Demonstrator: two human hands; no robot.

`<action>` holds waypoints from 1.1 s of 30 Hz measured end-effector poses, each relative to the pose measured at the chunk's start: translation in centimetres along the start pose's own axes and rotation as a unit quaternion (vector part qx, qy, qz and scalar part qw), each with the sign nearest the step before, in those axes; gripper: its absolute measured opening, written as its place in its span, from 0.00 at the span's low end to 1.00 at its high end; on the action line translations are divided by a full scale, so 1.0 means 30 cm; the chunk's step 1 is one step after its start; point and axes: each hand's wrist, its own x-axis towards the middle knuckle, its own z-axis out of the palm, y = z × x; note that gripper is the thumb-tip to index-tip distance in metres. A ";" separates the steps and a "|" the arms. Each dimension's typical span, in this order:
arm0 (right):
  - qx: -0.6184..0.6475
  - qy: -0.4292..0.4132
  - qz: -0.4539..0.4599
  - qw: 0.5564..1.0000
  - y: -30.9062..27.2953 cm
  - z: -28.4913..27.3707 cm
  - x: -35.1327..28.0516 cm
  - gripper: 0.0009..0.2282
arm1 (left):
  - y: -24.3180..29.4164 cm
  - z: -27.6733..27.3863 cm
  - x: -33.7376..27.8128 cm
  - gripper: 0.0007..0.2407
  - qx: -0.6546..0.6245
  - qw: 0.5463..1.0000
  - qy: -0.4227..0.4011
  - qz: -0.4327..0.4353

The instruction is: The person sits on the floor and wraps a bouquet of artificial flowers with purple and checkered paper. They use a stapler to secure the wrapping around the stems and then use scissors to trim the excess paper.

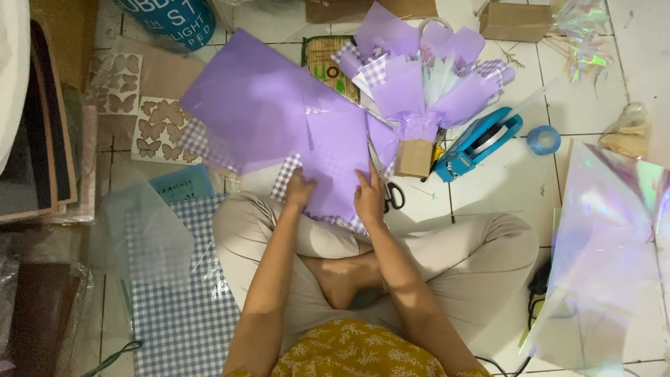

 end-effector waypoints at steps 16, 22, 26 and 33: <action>-0.038 0.035 -0.030 0.998 -0.088 -0.088 0.004 0.27 | 0.106 -0.066 -0.068 0.24 -0.066 0.993 0.094 0.025; -0.098 -0.087 -0.044 0.990 -0.059 -0.036 -0.006 0.28 | 0.139 -0.070 -0.057 0.30 -0.058 0.992 0.106 -0.021; -0.090 -0.141 -0.020 0.986 -0.051 -0.040 -0.004 0.27 | 0.141 -0.075 -0.069 0.27 -0.048 0.993 0.107 -0.034; -0.092 -0.161 -0.067 0.980 -0.107 -0.101 0.020 0.31 | 0.167 -0.105 -0.054 0.25 -0.140 0.974 0.174 -0.048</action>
